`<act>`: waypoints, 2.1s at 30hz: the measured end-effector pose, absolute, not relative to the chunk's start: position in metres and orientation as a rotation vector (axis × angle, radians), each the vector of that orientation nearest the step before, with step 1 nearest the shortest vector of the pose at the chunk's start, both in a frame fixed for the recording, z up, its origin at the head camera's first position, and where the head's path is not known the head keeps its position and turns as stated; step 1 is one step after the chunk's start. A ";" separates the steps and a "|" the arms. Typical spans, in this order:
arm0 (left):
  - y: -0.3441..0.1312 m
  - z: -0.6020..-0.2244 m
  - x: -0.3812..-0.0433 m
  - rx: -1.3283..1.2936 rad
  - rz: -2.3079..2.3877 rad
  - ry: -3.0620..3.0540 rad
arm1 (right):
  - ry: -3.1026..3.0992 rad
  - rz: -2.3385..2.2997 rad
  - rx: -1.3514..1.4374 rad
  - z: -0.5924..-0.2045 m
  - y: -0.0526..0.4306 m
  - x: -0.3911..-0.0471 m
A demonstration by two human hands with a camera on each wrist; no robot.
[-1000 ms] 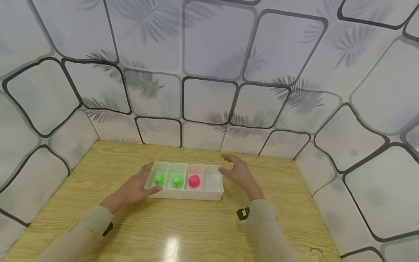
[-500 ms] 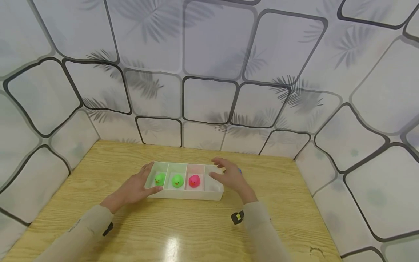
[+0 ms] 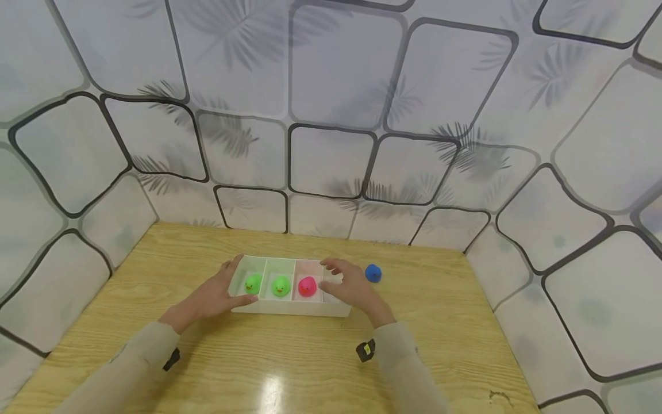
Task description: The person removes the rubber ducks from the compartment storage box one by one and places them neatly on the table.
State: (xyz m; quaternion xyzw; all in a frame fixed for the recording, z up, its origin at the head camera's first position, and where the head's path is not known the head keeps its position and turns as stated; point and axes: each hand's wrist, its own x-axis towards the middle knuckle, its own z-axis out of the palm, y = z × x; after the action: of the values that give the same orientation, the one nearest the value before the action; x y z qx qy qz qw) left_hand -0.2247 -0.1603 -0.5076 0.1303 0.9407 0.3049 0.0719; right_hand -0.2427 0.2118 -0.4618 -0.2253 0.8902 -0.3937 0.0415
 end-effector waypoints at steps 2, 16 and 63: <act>-0.160 -0.508 -0.225 0.384 0.919 2.820 | 2.711 -1.201 -0.679 -0.463 0.209 -0.242; -0.161 -0.511 -0.225 0.371 0.982 2.741 | 2.757 -1.069 -0.653 -0.472 0.194 -0.242; -0.160 -0.508 -0.226 0.388 0.941 2.756 | 2.788 -0.923 -0.466 -0.488 0.166 -0.248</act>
State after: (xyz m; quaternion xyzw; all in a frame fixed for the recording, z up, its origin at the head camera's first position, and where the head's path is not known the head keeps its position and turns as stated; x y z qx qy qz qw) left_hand -0.2259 -0.1602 -0.5084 0.1314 0.9332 0.3185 0.1017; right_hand -0.2477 0.1661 -0.4881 -0.1563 0.9343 -0.3094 0.0838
